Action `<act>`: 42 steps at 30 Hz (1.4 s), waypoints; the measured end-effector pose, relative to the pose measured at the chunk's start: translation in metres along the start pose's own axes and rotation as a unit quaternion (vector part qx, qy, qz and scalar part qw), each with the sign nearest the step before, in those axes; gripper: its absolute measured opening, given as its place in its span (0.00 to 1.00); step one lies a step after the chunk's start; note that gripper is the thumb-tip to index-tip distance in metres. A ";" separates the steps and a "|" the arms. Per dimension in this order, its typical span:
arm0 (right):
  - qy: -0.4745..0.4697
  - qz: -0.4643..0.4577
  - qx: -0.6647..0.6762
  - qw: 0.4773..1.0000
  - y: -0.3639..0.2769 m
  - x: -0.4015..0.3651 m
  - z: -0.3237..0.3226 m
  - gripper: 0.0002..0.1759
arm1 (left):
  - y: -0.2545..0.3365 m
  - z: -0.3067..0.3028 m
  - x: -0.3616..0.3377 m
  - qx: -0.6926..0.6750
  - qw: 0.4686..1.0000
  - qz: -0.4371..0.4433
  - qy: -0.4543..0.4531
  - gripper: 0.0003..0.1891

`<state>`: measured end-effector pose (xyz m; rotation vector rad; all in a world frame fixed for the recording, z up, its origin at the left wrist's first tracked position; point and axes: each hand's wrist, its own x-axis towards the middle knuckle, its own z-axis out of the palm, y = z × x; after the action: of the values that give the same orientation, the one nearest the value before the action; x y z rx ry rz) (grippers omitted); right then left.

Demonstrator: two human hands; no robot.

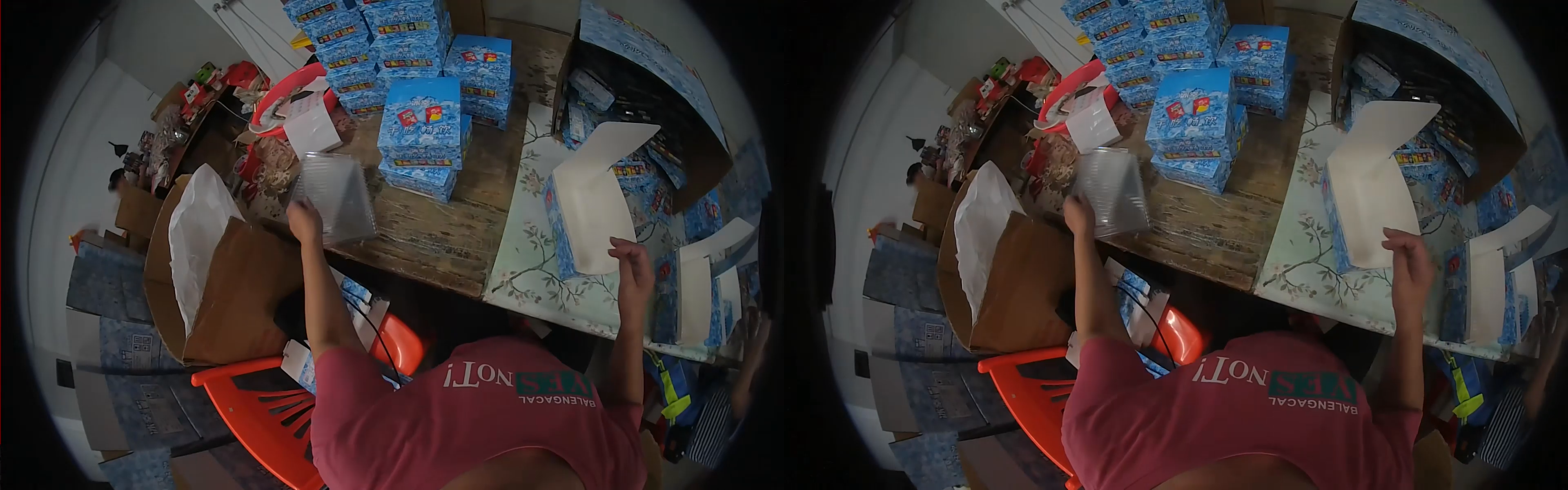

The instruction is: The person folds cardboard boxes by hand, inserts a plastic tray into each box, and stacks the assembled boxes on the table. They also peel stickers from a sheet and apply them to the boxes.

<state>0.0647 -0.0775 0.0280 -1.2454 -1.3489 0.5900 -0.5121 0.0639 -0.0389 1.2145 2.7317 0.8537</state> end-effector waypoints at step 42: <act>-0.097 0.146 -0.467 0.867 0.104 0.064 -0.049 0.15 | -0.058 -0.006 -0.011 -0.356 0.903 -0.079 -0.227 0.12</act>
<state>0.1570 -0.0027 -0.0293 -2.2519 -1.7024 0.2405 -0.5455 0.0222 -0.0646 0.8690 1.8503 1.2060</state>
